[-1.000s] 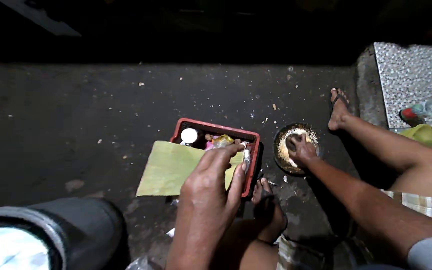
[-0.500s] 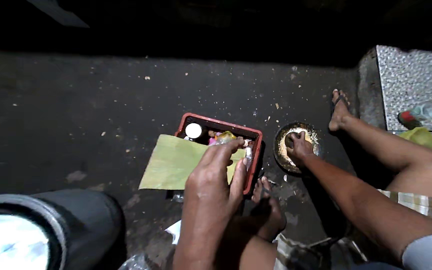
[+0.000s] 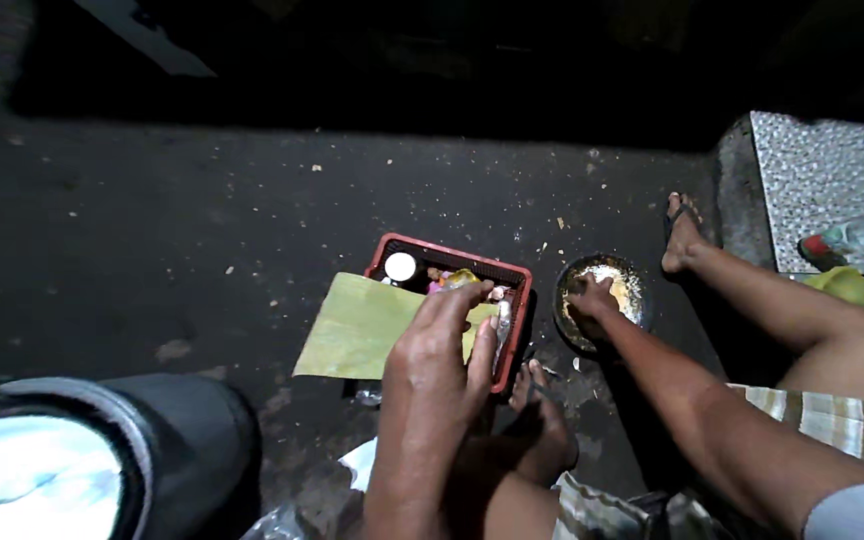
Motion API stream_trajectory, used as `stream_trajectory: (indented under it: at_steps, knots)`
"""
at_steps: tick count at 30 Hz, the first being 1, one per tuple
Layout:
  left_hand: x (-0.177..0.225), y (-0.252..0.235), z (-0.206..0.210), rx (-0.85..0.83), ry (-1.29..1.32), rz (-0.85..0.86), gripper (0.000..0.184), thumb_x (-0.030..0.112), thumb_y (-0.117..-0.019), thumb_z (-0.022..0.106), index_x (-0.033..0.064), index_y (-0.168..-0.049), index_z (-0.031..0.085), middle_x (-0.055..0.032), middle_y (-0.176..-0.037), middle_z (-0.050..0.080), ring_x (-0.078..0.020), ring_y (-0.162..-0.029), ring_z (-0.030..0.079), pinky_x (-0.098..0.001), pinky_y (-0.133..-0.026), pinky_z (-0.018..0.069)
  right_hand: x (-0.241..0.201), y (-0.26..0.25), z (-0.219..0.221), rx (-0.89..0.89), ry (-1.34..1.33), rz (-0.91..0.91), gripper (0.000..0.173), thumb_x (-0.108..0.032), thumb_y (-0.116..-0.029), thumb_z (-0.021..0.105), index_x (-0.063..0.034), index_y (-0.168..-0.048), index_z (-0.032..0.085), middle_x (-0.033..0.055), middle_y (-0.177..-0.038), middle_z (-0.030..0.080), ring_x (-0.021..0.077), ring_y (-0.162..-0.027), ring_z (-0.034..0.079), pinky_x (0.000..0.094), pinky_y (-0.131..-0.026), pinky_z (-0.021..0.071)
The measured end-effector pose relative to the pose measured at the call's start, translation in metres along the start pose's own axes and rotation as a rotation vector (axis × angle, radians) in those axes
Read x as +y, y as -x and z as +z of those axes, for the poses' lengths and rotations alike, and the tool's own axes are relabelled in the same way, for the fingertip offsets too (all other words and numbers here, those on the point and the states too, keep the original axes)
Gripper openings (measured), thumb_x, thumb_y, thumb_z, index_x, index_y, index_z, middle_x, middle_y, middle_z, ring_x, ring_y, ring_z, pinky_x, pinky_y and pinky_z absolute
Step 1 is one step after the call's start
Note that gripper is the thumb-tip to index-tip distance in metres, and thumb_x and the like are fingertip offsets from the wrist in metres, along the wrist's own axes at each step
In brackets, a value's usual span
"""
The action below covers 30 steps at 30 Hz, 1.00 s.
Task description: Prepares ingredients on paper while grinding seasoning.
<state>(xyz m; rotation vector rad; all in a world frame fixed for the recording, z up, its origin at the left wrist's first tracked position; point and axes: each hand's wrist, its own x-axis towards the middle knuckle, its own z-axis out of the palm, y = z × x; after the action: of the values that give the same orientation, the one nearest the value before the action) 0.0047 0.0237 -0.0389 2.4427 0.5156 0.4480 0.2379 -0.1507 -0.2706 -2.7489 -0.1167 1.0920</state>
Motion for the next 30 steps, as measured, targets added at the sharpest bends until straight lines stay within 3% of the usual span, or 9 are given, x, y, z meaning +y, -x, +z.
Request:
stream_trajectory:
  at_steps: [2,4,7,10,13,18,22,25,30]
  knots:
    - [0.000,0.003,-0.003,-0.002,0.004,-0.007,0.031,0.025,-0.0995,0.057,0.0114,-0.125,0.069,-0.0050,-0.112,0.071,-0.0147,-0.091,0.070,-0.0352,-0.075,0.0592,-0.007,0.004,0.007,-0.018,0.008,-0.005,0.071,-0.046,-0.0938,0.070,-0.0212,-0.154,0.043,0.0317,-0.161,0.030,0.0509,-0.122,0.058,0.0629,-0.097,0.0498]
    - [0.002,0.003,-0.004,0.001,0.024,-0.002,0.032,0.025,-0.0998,0.057,0.0115,-0.126,0.068,-0.0046,-0.114,0.071,-0.0135,-0.093,0.070,-0.0332,-0.077,0.0591,0.008,0.012,0.018,0.001,0.284,-0.181,0.066,-0.040,-0.0949,0.067,-0.0211,-0.154,0.045,0.0304,-0.159,0.033,0.0489,-0.114,0.064,0.0613,-0.091,0.0540]
    - [0.001,0.003,-0.004,0.009,0.020,-0.015,0.031,0.024,-0.0995,0.058,0.0107,-0.126,0.068,-0.0060,-0.116,0.071,-0.0148,-0.093,0.070,-0.0338,-0.076,0.0593,0.028,-0.002,0.010,0.012,0.483,-0.341,0.066,-0.031,-0.0953,0.070,-0.0287,-0.156,0.045,0.0281,-0.163,0.031,0.0540,-0.117,0.059,0.0663,-0.089,0.0533]
    - [0.001,0.002,-0.003,-0.017,0.004,-0.023,0.031,0.023,-0.0995,0.058,0.0113,-0.126,0.069,-0.0057,-0.117,0.071,-0.0151,-0.092,0.071,-0.0346,-0.076,0.0598,0.009,-0.020,-0.004,0.070,0.373,-0.194,0.072,-0.035,-0.0916,0.076,-0.0231,-0.155,0.044,0.0311,-0.163,0.026,0.0512,-0.105,0.066,0.0633,-0.082,0.0564]
    - [0.006,-0.002,0.000,0.003,0.000,-0.004,0.031,0.025,-0.0997,0.057,0.0104,-0.125,0.069,-0.0068,-0.114,0.071,-0.0155,-0.090,0.070,-0.0347,-0.074,0.0585,-0.006,-0.012,-0.011,0.003,0.145,-0.053,0.076,-0.042,-0.0909,0.075,-0.0193,-0.156,0.041,0.0314,-0.163,0.024,0.0508,-0.114,0.063,0.0638,-0.090,0.0536]
    - [0.009,-0.001,0.001,0.003,0.008,-0.001,0.032,0.027,-0.1000,0.056,0.0096,-0.124,0.069,-0.0068,-0.113,0.071,-0.0137,-0.088,0.070,-0.0320,-0.074,0.0583,0.020,0.004,0.011,-0.033,0.436,-0.331,0.064,-0.036,-0.0960,0.068,-0.0269,-0.155,0.046,0.0271,-0.163,0.030,0.0505,-0.114,0.062,0.0631,-0.090,0.0540]
    - [0.002,0.004,-0.003,-0.029,-0.022,-0.032,0.032,0.024,-0.0997,0.057,0.0093,-0.125,0.068,-0.0083,-0.116,0.071,-0.0174,-0.097,0.071,-0.0359,-0.080,0.0598,0.015,-0.020,-0.001,0.050,0.347,-0.254,0.068,-0.035,-0.0909,0.076,-0.0264,-0.152,0.048,0.0284,-0.164,0.026,0.0501,-0.104,0.066,0.0625,-0.081,0.0567]
    - [0.002,0.001,-0.002,-0.005,-0.017,-0.027,0.033,0.025,-0.0999,0.057,0.0088,-0.127,0.067,-0.0100,-0.115,0.071,-0.0198,-0.096,0.071,-0.0388,-0.079,0.0597,0.001,-0.005,-0.007,-0.036,0.157,-0.158,0.071,-0.040,-0.0914,0.075,-0.0214,-0.153,0.045,0.0319,-0.163,0.025,0.0515,-0.110,0.064,0.0652,-0.088,0.0536]
    - [0.003,0.000,-0.002,-0.007,-0.006,-0.015,0.034,0.027,-0.0995,0.056,0.0088,-0.126,0.068,-0.0086,-0.114,0.070,-0.0161,-0.092,0.070,-0.0347,-0.077,0.0591,0.050,0.020,0.024,-0.102,0.471,-0.428,0.065,-0.036,-0.0960,0.068,-0.0293,-0.157,0.044,0.0270,-0.162,0.031,0.0546,-0.119,0.058,0.0658,-0.089,0.0533]
